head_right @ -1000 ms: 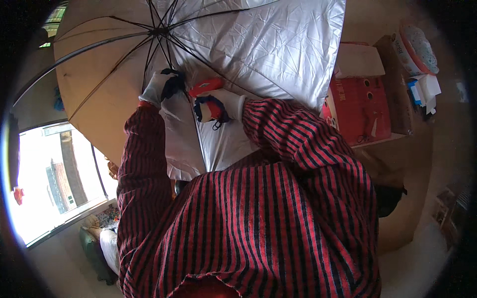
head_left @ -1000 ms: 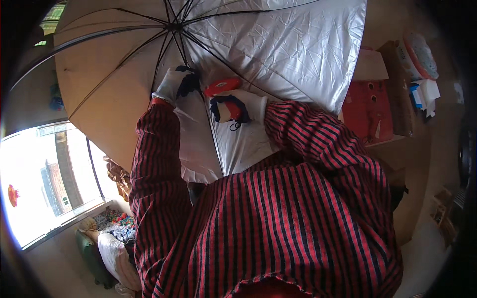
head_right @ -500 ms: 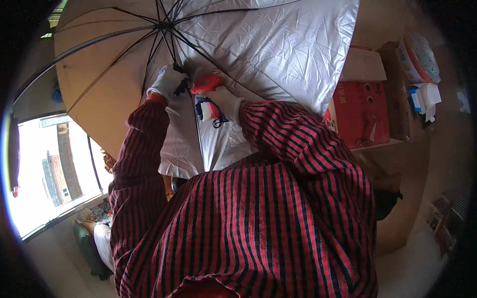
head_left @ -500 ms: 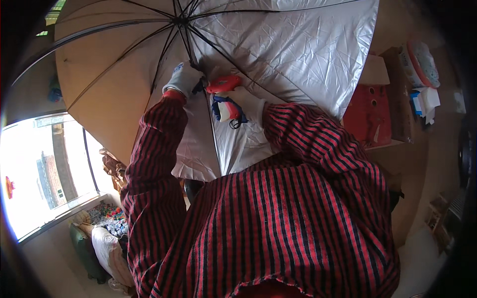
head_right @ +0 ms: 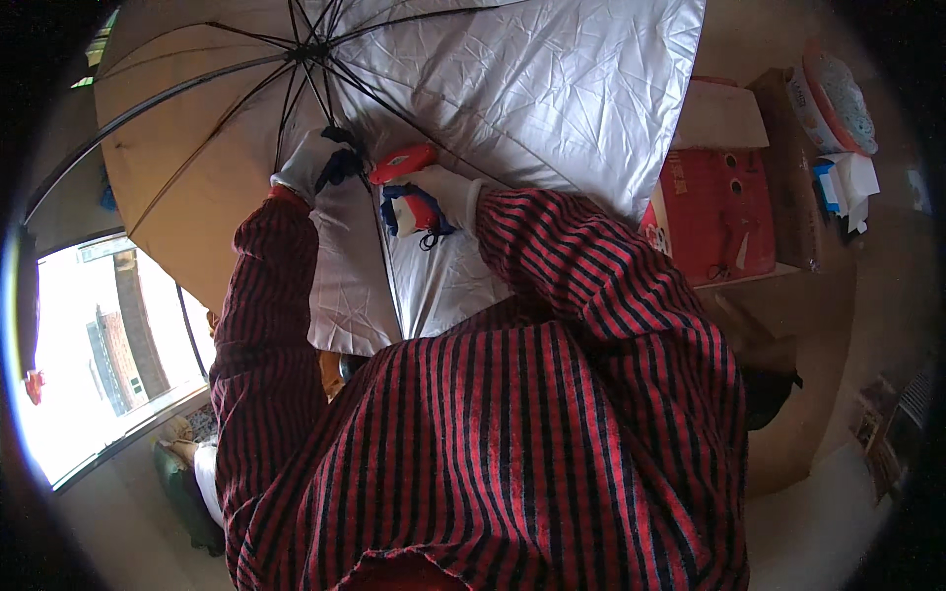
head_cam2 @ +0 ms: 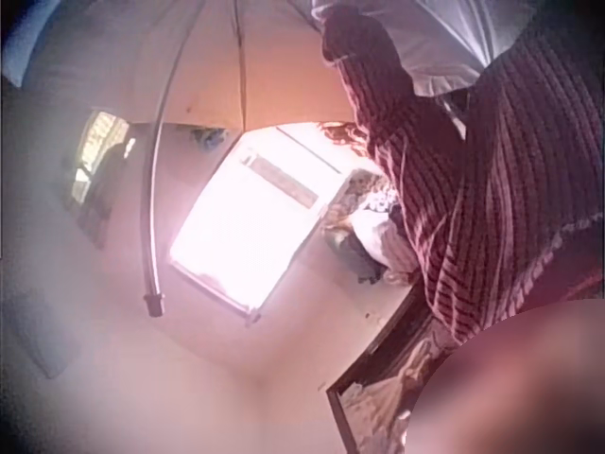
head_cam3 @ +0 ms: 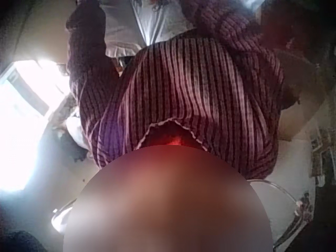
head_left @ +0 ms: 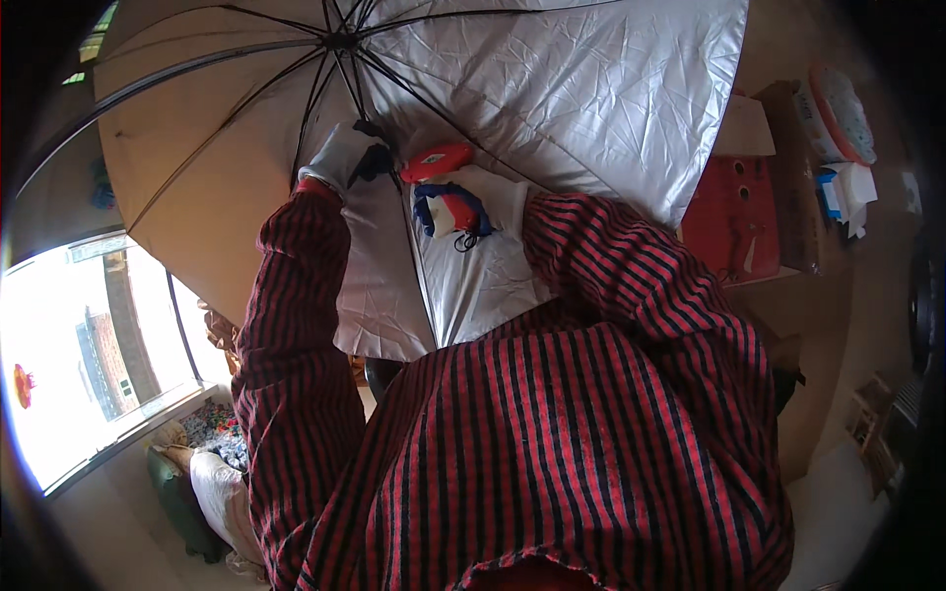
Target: The person is using a hot glue gun to attach white fabric panels to the metal ribs of an umbrella frame.
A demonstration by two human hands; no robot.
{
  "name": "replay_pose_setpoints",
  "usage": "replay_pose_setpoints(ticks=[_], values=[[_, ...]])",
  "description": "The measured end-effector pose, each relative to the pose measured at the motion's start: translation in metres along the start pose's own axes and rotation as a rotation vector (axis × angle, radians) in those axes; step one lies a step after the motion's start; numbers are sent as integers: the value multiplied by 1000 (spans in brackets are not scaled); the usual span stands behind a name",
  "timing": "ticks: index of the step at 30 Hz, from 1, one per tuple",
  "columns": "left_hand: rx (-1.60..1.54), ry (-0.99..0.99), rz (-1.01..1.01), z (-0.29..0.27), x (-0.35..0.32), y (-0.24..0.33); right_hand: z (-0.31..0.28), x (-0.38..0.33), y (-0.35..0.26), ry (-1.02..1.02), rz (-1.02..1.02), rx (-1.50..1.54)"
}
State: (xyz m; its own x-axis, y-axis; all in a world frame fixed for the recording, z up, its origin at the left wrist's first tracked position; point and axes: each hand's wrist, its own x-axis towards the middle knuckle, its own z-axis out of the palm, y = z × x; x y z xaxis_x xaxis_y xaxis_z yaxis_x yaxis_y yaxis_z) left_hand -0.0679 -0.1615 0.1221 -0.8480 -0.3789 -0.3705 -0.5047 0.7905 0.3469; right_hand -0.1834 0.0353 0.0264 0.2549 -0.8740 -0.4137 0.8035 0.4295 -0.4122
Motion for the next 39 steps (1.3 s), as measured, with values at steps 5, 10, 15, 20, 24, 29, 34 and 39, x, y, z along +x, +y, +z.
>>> replay_pose_setpoints(ticks=[5,10,15,20,24,29,34,39], values=[[-136,-25,-114,0,-7,1,7,0,4,123,-86,-128],[-417,229,-228,11,2,-10,8,4,10,-259,38,279],[-398,184,-474,6,-1,24,7,13,18,-104,29,304],[467,130,-12,16,3,1,45,-7,13,202,-202,100],[173,391,-420,17,-1,1,28,1,12,-5,-97,81],[814,179,-333,-21,-7,-37,40,-23,-1,68,-339,-68],[516,546,-579,-99,-36,-56,52,2,-34,256,-687,-507],[525,511,-624,-73,-54,-70,48,21,-20,236,-799,-602]])
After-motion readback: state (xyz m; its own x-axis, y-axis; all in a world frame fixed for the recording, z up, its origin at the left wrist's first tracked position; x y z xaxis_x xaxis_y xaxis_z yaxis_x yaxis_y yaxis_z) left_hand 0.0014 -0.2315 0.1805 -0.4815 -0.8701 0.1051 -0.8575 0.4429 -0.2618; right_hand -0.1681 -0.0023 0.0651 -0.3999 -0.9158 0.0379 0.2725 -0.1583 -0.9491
